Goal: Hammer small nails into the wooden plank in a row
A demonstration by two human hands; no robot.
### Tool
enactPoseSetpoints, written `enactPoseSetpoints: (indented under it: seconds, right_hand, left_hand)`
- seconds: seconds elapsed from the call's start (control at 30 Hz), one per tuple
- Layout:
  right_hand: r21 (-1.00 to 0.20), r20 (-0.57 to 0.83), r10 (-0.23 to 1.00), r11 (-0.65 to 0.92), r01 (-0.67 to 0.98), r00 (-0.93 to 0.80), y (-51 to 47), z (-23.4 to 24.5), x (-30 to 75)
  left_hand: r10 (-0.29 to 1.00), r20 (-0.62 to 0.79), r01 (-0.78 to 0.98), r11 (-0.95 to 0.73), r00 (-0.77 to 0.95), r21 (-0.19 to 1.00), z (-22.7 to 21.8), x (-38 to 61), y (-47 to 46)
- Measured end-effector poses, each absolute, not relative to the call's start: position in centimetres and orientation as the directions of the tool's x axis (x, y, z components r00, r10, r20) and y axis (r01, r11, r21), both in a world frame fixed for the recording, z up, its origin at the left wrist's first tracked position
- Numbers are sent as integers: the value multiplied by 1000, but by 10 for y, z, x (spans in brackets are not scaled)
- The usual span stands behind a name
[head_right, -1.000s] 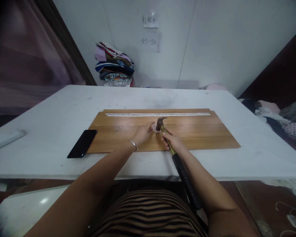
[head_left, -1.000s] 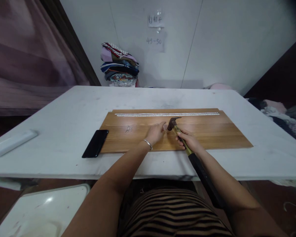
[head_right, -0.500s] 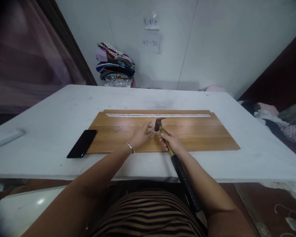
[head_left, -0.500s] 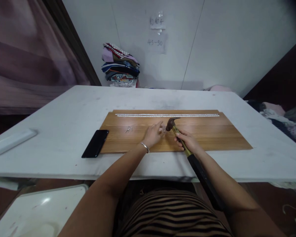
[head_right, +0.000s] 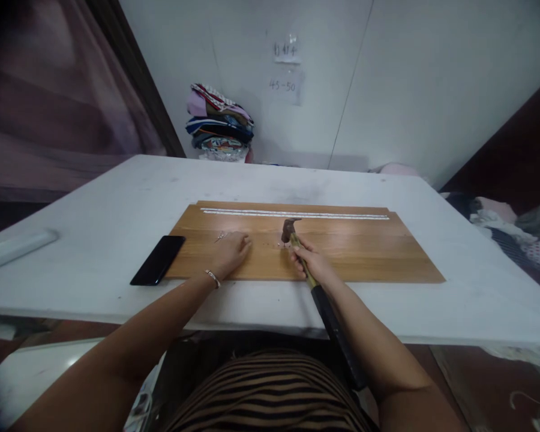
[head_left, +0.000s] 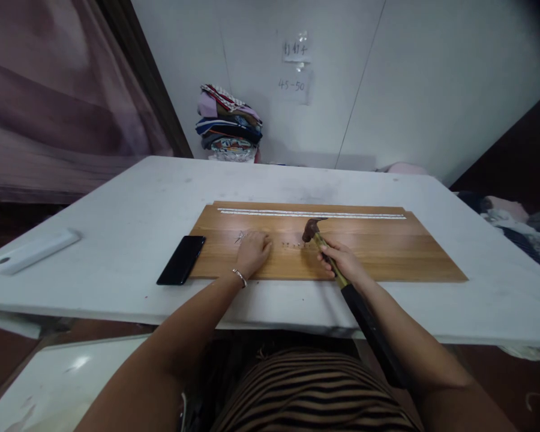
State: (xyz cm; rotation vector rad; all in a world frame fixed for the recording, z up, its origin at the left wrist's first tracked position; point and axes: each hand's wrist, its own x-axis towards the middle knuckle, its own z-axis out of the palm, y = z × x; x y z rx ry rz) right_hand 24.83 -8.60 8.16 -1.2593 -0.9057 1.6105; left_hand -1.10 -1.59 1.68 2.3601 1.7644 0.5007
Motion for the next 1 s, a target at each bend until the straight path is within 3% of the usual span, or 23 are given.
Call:
enactPoseSetpoints:
  seconds: [1.0]
  right_hand:
    - [-930,-315,944,-328,-166,-103,-84,81,247]
  left_hand:
    - [944,159,907,-323,289,269,11,-6,-13]
